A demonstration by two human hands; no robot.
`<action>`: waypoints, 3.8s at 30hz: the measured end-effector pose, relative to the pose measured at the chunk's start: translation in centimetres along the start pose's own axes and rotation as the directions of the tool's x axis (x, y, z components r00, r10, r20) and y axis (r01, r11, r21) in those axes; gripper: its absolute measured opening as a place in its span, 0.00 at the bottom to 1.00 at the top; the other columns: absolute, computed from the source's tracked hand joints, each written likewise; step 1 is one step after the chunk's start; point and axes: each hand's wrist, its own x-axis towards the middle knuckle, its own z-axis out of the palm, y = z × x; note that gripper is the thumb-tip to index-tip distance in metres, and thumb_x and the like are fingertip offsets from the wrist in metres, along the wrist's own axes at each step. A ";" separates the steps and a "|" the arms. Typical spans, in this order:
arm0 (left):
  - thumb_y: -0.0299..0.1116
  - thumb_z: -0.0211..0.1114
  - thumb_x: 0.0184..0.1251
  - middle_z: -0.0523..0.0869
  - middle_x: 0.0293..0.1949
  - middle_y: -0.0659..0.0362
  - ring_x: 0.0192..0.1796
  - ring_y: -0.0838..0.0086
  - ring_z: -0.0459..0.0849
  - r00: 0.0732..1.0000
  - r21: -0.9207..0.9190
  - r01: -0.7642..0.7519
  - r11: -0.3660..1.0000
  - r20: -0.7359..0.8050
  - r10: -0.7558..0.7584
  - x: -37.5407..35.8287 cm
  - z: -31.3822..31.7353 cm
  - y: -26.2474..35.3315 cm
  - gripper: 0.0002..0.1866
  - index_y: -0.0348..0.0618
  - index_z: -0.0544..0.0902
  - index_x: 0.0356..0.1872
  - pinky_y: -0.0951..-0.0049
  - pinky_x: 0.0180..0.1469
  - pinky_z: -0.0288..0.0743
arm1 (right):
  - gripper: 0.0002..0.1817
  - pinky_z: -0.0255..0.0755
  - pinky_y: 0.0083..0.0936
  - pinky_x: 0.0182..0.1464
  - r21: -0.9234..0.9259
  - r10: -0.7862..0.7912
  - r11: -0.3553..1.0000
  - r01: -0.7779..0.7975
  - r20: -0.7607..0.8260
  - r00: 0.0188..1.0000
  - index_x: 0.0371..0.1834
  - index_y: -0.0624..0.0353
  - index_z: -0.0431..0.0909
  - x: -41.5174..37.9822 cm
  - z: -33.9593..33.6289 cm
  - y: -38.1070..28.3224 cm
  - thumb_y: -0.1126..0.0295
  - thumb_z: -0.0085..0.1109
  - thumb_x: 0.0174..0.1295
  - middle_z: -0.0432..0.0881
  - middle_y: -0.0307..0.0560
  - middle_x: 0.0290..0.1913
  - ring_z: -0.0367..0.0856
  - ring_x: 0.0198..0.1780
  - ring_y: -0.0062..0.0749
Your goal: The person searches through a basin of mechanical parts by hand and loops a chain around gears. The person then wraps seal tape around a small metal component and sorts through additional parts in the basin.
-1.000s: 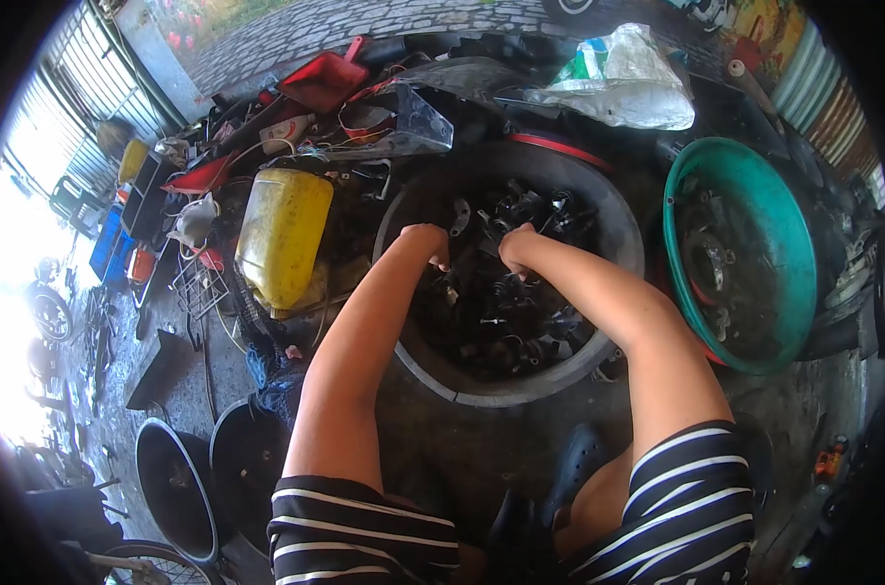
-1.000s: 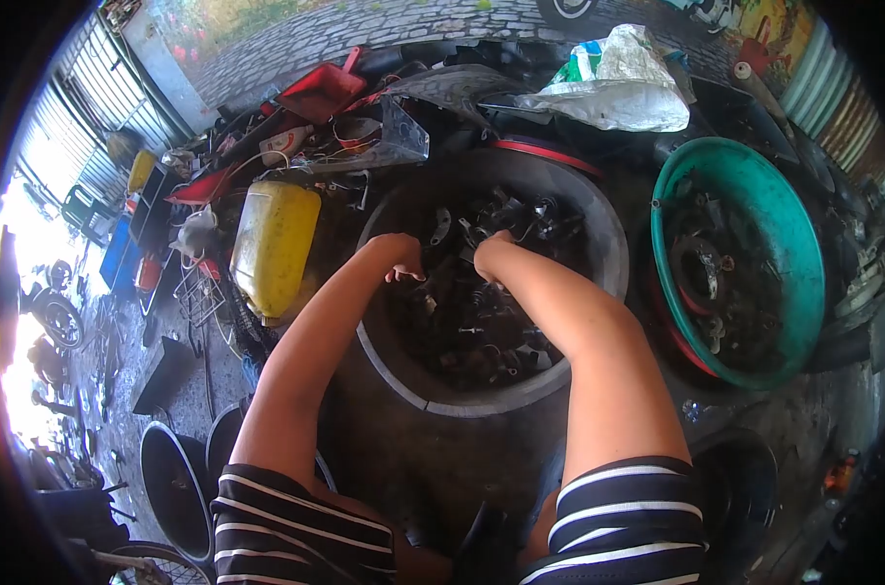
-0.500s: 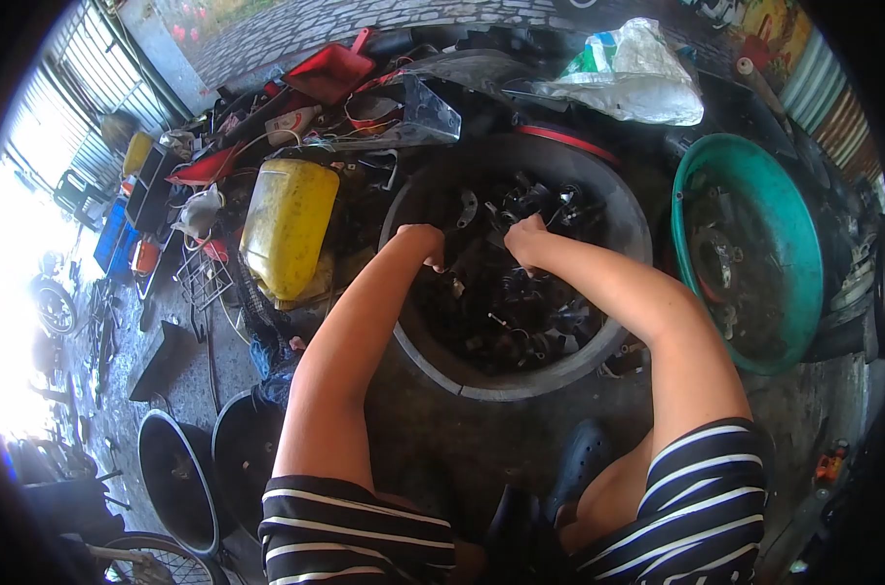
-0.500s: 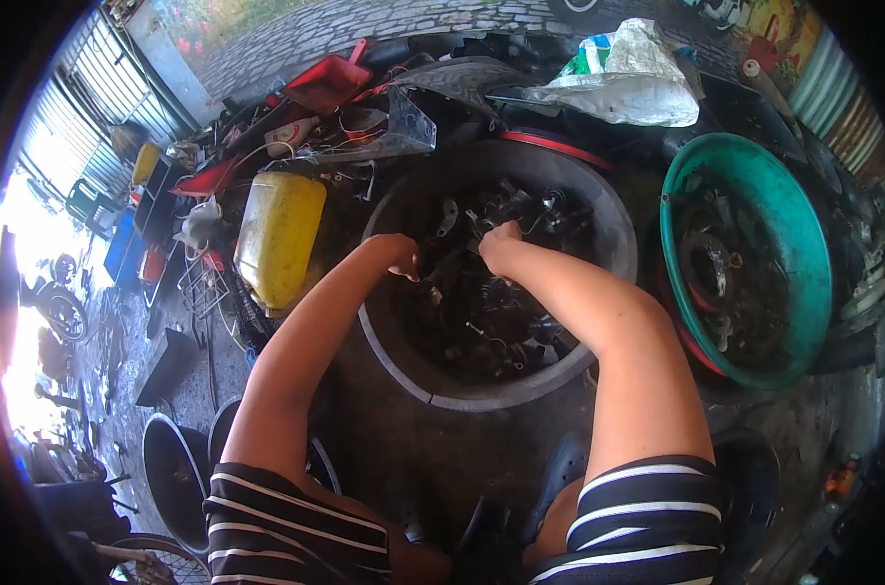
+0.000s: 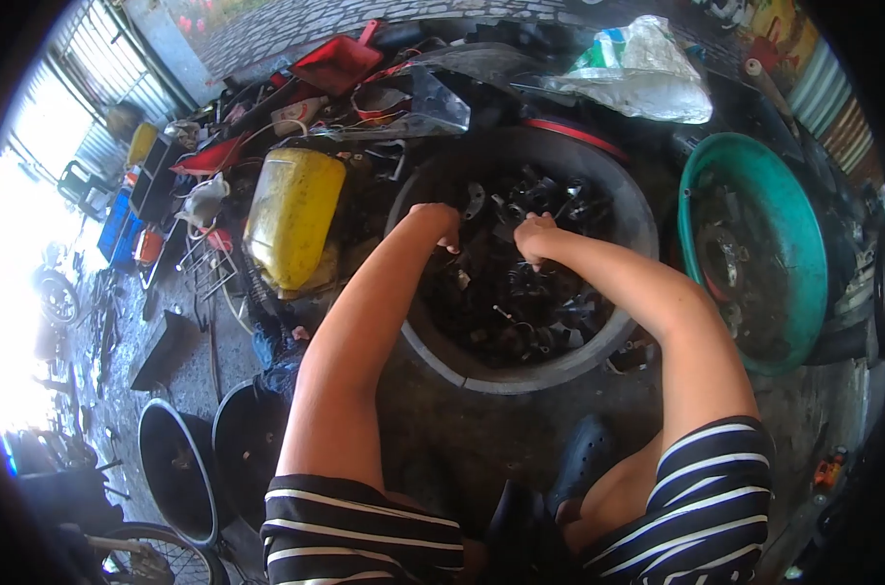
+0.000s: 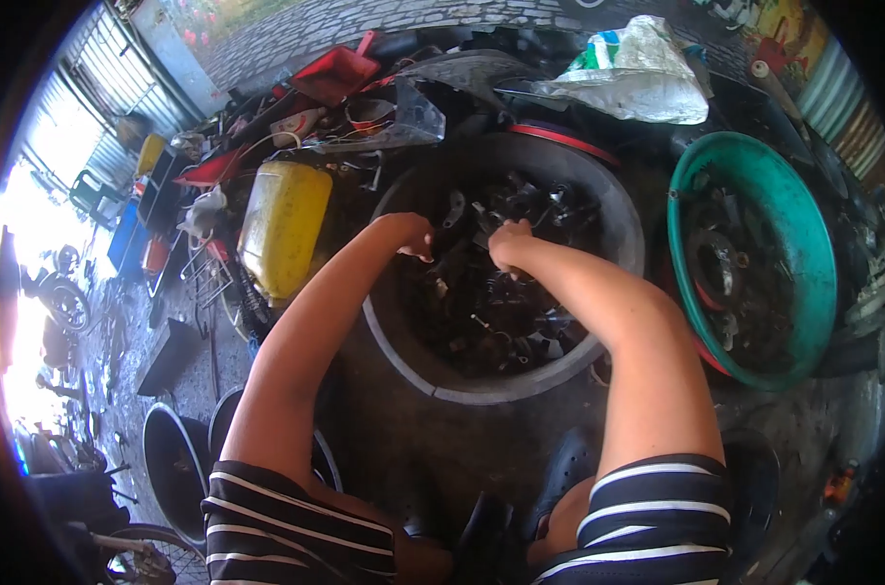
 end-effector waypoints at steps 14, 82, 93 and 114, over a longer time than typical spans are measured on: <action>0.48 0.61 0.52 0.74 0.50 0.64 0.55 0.67 0.70 0.997 0.089 0.046 0.995 0.050 -0.051 -6.0 0.1 -1.6 0.24 0.57 0.72 0.52 0.58 0.51 0.61 | 0.26 0.56 0.32 0.55 0.017 -0.047 0.999 0.047 -0.033 0.998 0.44 0.62 0.73 -2.2 -0.5 -0.8 0.64 0.67 0.39 0.74 0.43 0.47 0.60 0.58 0.34; 0.42 0.66 0.45 0.79 0.46 0.63 0.51 0.67 0.75 0.984 0.051 -0.177 0.983 -0.017 0.178 -1.9 1.9 2.6 0.22 0.56 0.77 0.46 0.65 0.48 0.70 | 0.21 0.70 0.32 0.47 0.342 0.066 0.939 -0.046 -0.047 0.997 0.38 0.61 0.78 -0.8 -0.6 0.3 0.64 0.68 0.40 0.77 0.51 0.43 0.75 0.48 0.43; 0.48 0.64 0.45 0.79 0.44 0.62 0.52 0.67 0.74 0.994 0.192 -0.105 0.976 -0.014 0.110 -2.5 2.6 1.4 0.22 0.60 0.76 0.45 0.60 0.52 0.63 | 0.21 0.68 0.33 0.48 0.424 0.180 0.893 -0.150 -0.031 0.983 0.38 0.61 0.78 -0.6 -0.2 0.1 0.63 0.67 0.40 0.78 0.51 0.41 0.75 0.48 0.42; 0.54 0.56 0.53 0.78 0.46 0.60 0.52 0.67 0.74 0.984 0.187 0.030 0.982 -0.179 0.004 -4.2 0.3 2.3 0.24 0.56 0.73 0.49 0.59 0.54 0.58 | 0.18 0.73 0.30 0.39 0.686 0.490 0.705 -0.181 -0.287 0.823 0.27 0.61 0.79 0.7 -7.3 4.8 0.58 0.65 0.40 0.81 0.50 0.32 0.80 0.36 0.39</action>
